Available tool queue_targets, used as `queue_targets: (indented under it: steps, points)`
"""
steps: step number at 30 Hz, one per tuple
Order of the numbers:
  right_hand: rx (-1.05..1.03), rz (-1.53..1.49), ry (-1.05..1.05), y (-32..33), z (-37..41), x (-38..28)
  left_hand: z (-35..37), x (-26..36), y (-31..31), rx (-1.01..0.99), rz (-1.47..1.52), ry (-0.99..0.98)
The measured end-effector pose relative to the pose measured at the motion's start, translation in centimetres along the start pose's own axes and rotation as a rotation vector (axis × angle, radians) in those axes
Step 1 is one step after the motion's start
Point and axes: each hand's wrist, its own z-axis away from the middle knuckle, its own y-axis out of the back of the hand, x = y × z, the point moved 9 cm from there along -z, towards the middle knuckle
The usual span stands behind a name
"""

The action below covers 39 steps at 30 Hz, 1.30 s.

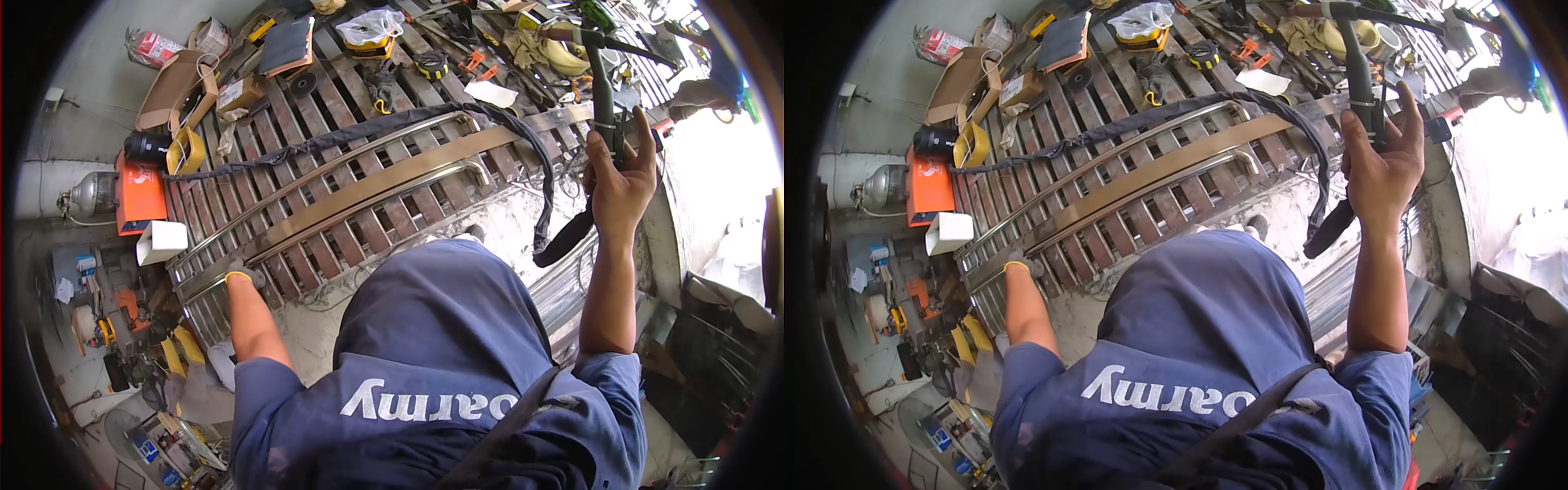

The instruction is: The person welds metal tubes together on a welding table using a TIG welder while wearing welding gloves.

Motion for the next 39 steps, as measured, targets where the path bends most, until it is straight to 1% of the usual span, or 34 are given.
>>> queue_targets:
  steps: [3, 7, 8, 11, 12, 13, 14, 15, 17, 19, 21, 23, 25, 26, 27, 28, 29, 32, 33, 34, 35, 36, 38, 39]
  points:
    - [-0.025, 0.027, 0.012, -0.4, 0.1, -0.5, 0.2, 0.2, -0.4, -0.031, 0.155, -0.059]
    - [-0.011, 0.045, 0.039, 0.1, -0.6, -1.0, 2.0, 1.8, -0.9, -0.474, 0.466, -0.198]
    - [-0.012, 0.045, 0.035, 0.2, -0.9, -0.9, 5.5, 1.9, -0.6, -0.619, 0.534, -0.290]
    - [-0.018, 0.039, 0.014, 0.6, -1.2, -0.3, 9.5, 5.3, 1.5, -0.755, 0.787, -0.480]
    - [-0.019, 0.030, 0.006, 0.6, -1.3, -0.2, 11.8, 7.6, 2.0, -0.893, 0.756, -0.629]
    - [-0.020, 0.019, -0.001, 0.5, -1.4, -0.1, 14.6, 9.8, 2.6, -1.029, 0.720, -0.780]
    - [-0.024, 0.006, -0.003, 0.3, -1.5, -0.1, 19.4, 10.2, 3.4, -1.050, 0.778, -0.868]
    - [-0.027, -0.007, -0.005, 0.1, -1.5, -0.2, 26.6, 9.9, 4.2, -1.072, 0.836, -0.957]
    - [-0.031, -0.017, -0.004, -0.1, -1.4, -0.5, 39.9, 9.6, 5.1, -1.322, 0.794, -1.069]
    - [-0.035, -0.017, 0.007, -0.1, -1.6, -1.2, 48.3, 12.2, 6.7, -1.276, 0.720, -1.324]
    - [-0.021, -0.025, 0.024, 0.3, -1.6, -1.5, 56.6, 14.0, 8.0, -1.425, 0.777, -1.374]
    - [-0.001, -0.022, 0.036, 0.9, -1.7, -1.8, 63.1, 15.9, 8.6, -1.535, 0.528, -1.486]
    - [0.019, -0.003, 0.035, 2.0, -1.6, -1.8, 69.1, 17.0, 8.7, -1.659, 0.380, -1.511]
    - [0.023, -0.045, 0.051, 2.5, -1.6, -1.7, 71.8, 17.1, 8.4, -1.719, 0.302, -1.521]
    - [0.039, -0.036, 0.048, 3.0, -1.6, -1.6, 74.5, 13.0, 7.2, -1.723, 0.293, -1.522]
    - [0.054, -0.026, 0.042, 3.6, -1.5, -1.5, 75.9, 14.5, 7.3, -1.774, 0.243, -1.536]
    - [0.067, -0.016, 0.035, 4.1, -1.4, -1.3, 75.3, 22.8, 9.0, -1.824, 0.191, -1.548]
    - [0.078, -0.047, 0.045, 5.2, -0.9, -0.3, 81.9, 20.9, 7.2, -1.977, 0.013, -1.582]
    - [0.082, -0.052, 0.048, 5.5, -0.7, 0.1, 84.7, 18.6, 6.2, -2.032, -0.050, -1.595]
    - [0.069, -0.057, 0.028, 5.8, -0.5, 0.5, 87.8, 14.9, 5.0, -2.087, -0.115, -1.606]
    - [0.076, -0.055, 0.026, 6.0, -0.2, 0.5, 91.0, 9.4, 3.4, -2.142, -0.180, -1.615]
    - [0.083, -0.051, 0.024, 6.1, 0.1, 0.5, 94.4, 1.9, 1.4, -2.198, -0.247, -1.622]
    - [0.099, -0.029, 0.007, 6.6, 0.7, 0.6, 97.0, 1.2, -0.2, -2.337, -0.507, -1.624]
    - [0.103, -0.022, -0.004, 6.8, 0.9, 0.7, 97.7, -0.3, -0.5, -2.402, -0.640, -1.620]
